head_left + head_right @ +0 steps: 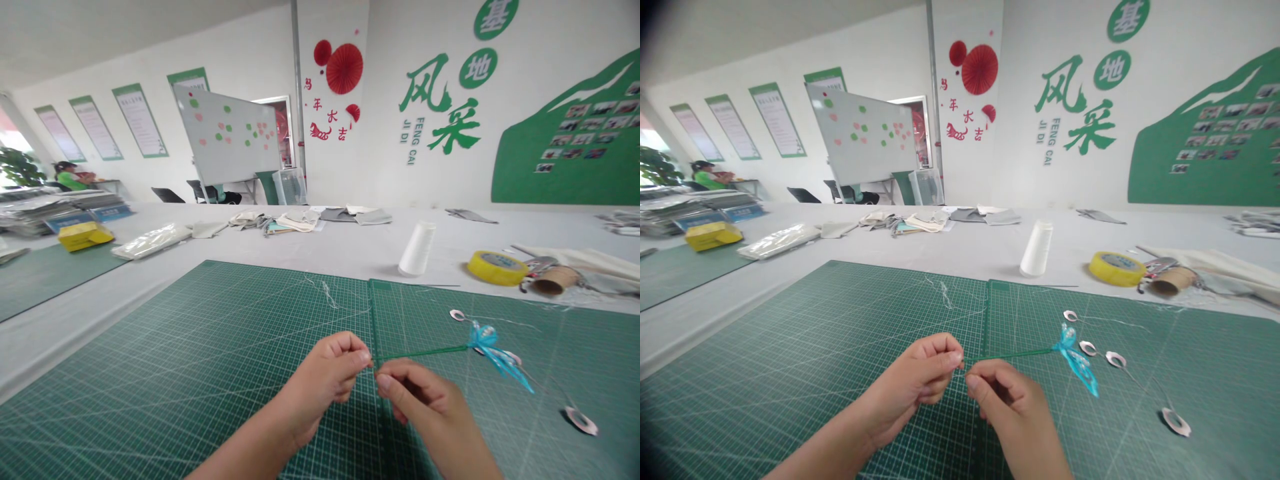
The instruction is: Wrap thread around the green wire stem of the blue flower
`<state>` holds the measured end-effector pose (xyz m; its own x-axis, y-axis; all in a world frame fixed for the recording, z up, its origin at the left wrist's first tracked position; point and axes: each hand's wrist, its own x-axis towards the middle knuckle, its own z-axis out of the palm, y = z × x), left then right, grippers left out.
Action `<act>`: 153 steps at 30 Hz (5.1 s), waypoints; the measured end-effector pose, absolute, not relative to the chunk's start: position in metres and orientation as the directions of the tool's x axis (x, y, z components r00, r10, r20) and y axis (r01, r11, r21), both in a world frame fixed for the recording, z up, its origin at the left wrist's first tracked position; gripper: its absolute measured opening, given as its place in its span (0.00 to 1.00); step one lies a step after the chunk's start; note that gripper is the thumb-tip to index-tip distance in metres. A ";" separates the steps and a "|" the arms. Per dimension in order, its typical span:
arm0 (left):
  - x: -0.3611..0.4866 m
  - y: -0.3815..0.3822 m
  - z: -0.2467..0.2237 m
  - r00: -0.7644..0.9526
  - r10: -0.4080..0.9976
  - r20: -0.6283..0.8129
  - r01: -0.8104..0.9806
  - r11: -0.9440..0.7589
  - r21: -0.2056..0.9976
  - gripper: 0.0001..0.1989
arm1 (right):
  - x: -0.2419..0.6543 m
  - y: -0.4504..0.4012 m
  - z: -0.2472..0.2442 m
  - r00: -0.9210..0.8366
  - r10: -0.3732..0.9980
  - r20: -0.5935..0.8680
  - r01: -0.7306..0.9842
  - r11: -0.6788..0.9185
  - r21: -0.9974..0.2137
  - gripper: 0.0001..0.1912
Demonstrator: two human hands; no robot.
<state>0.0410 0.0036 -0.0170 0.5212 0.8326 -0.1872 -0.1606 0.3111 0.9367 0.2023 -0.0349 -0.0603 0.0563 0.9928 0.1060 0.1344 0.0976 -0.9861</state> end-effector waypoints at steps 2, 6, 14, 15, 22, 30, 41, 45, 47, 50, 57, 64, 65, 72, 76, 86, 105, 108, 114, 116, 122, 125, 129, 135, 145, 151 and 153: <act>0.040 0.004 -0.016 0.546 0.817 -0.187 -0.174 0.329 0.928 0.09 | 0.204 -0.033 -0.062 0.069 0.991 0.113 0.134 0.103 -0.986 0.09; 0.039 0.005 -0.018 0.569 0.803 -0.178 -0.172 0.328 0.929 0.08 | 0.208 -0.029 -0.064 -0.013 0.993 0.119 0.123 0.120 -0.985 0.10; 0.037 0.004 -0.019 0.588 0.788 -0.180 -0.125 0.309 0.943 0.08 | 0.209 -0.028 -0.059 0.010 0.991 0.134 0.123 0.132 -0.984 0.08; 0.037 0.004 -0.019 0.592 0.785 -0.182 -0.118 0.308 0.944 0.07 | 0.209 -0.028 -0.057 0.002 0.991 0.137 0.130 0.136 -0.982 0.08; 0.035 0.003 -0.014 0.645 0.737 -0.205 -0.043 0.303 0.952 0.04 | 0.212 -0.030 -0.047 -0.058 0.967 0.249 0.256 0.255 -0.932 0.11; 0.035 0.001 -0.015 0.663 0.696 -0.278 0.038 0.340 0.940 0.05 | 0.219 -0.029 -0.046 -0.137 0.933 0.333 0.249 0.358 -0.900 0.11; 0.036 0.000 -0.011 0.615 0.762 -0.201 0.014 0.245 0.969 0.06 | 0.219 -0.025 -0.051 0.072 0.957 0.280 0.272 0.251 -0.929 0.09; 0.039 0.001 -0.010 0.510 0.849 -0.139 0.011 0.155 0.988 0.07 | 0.220 -0.020 -0.056 0.121 0.977 0.174 0.259 0.138 -0.956 0.10; 0.040 0.002 -0.009 0.442 0.893 -0.087 0.044 0.075 0.996 0.07 | 0.216 -0.025 -0.055 0.018 0.982 0.190 0.349 0.172 -0.921 0.09; 0.040 0.003 -0.010 0.371 0.928 0.028 0.113 -0.075 0.991 0.08 | 0.210 -0.037 -0.050 -0.112 0.904 0.412 0.501 0.409 -0.763 0.09; 0.044 -0.004 -0.016 0.362 0.921 0.142 0.269 -0.249 0.930 0.09 | 0.211 -0.045 -0.043 -0.091 0.656 0.749 0.674 0.595 -0.439 0.07; 0.046 -0.010 -0.023 0.431 0.869 0.244 0.447 -0.440 0.779 0.11 | 0.209 -0.043 -0.050 -0.113 0.630 0.769 0.706 0.595 -0.383 0.14; 0.046 -0.010 -0.024 0.445 0.860 0.249 0.461 -0.459 0.760 0.11 | 0.209 -0.044 -0.051 -0.114 0.636 0.763 0.699 0.598 -0.394 0.14; 0.045 -0.012 -0.022 0.485 0.839 0.245 0.512 -0.500 0.699 0.11 | 0.213 -0.045 -0.053 -0.090 0.646 0.758 0.691 0.589 -0.420 0.07; 0.045 -0.012 -0.024 0.483 0.835 0.265 0.516 -0.516 0.684 0.10 | 0.213 -0.047 -0.051 -0.042 0.659 0.751 0.701 0.555 -0.448 0.06; 0.045 -0.012 -0.020 0.419 0.877 0.235 0.471 -0.430 0.770 0.10 | 0.203 -0.049 -0.051 -0.095 0.725 0.682 0.603 0.587 -0.540 0.05; 0.044 -0.003 -0.022 0.415 0.910 -0.003 0.024 -0.008 1.000 0.11 | 0.202 -0.042 -0.051 0.017 0.956 0.293 0.359 0.267 -0.894 0.09; 0.045 -0.002 -0.020 0.440 0.897 -0.044 -0.041 0.069 0.997 0.11 | 0.200 -0.039 -0.056 0.077 0.981 0.179 0.224 0.158 -0.962 0.10; 0.043 -0.003 -0.015 0.551 0.822 -0.145 -0.099 0.237 0.966 0.11 | 0.201 -0.033 -0.059 0.046 0.996 0.073 0.013 0.072 -0.997 0.15; 0.041 -0.004 -0.013 0.598 0.781 -0.182 -0.073 0.279 0.957 0.10 | 0.203 -0.031 -0.057 0.019 0.998 0.057 -0.007 0.058 -0.998 0.15; 0.036 -0.003 -0.011 0.718 0.663 -0.211 -0.035 0.338 0.941 0.09 | 0.209 -0.029 -0.050 -0.131 0.988 0.087 -0.081 0.077 -0.994 0.16; 0.036 -0.003 -0.011 0.728 0.648 -0.226 -0.007 0.337 0.942 0.09 | 0.212 -0.029 -0.047 -0.168 0.977 0.132 -0.069 0.122 -0.990 0.14; 0.035 -0.002 -0.011 0.729 0.643 -0.236 0.030 0.314 0.949 0.08 | 0.216 -0.029 -0.045 -0.175 0.966 0.189 -0.015 0.190 -0.982 0.12; 0.036 -0.004 -0.014 0.715 0.673 -0.188 0.078 0.191 0.979 0.07 | 0.218 -0.020 -0.057 -0.079 0.981 0.175 0.112 0.183 -0.977 0.15; 0.042 -0.001 -0.009 0.445 0.893 0.062 0.137 -0.136 0.981 0.10 | 0.210 -0.028 -0.060 -0.156 0.977 0.143 0.412 0.196 -0.890 0.12; 0.043 -0.005 -0.020 0.414 0.887 0.204 0.407 -0.381 0.830 0.11 | 0.210 -0.041 -0.051 -0.180 0.815 0.550 0.594 0.536 -0.600 0.05; 0.045 -0.008 -0.024 0.439 0.867 0.237 0.473 -0.447 0.759 0.11 | 0.211 -0.040 -0.048 -0.128 0.749 0.650 0.606 0.578 -0.547 0.05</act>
<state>0.0445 -0.0076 -0.0240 0.4388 0.8667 0.2374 0.4726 -0.4473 0.7593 0.2113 -0.0402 -0.0482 -0.1277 0.7493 0.6498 0.6059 0.5776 -0.5470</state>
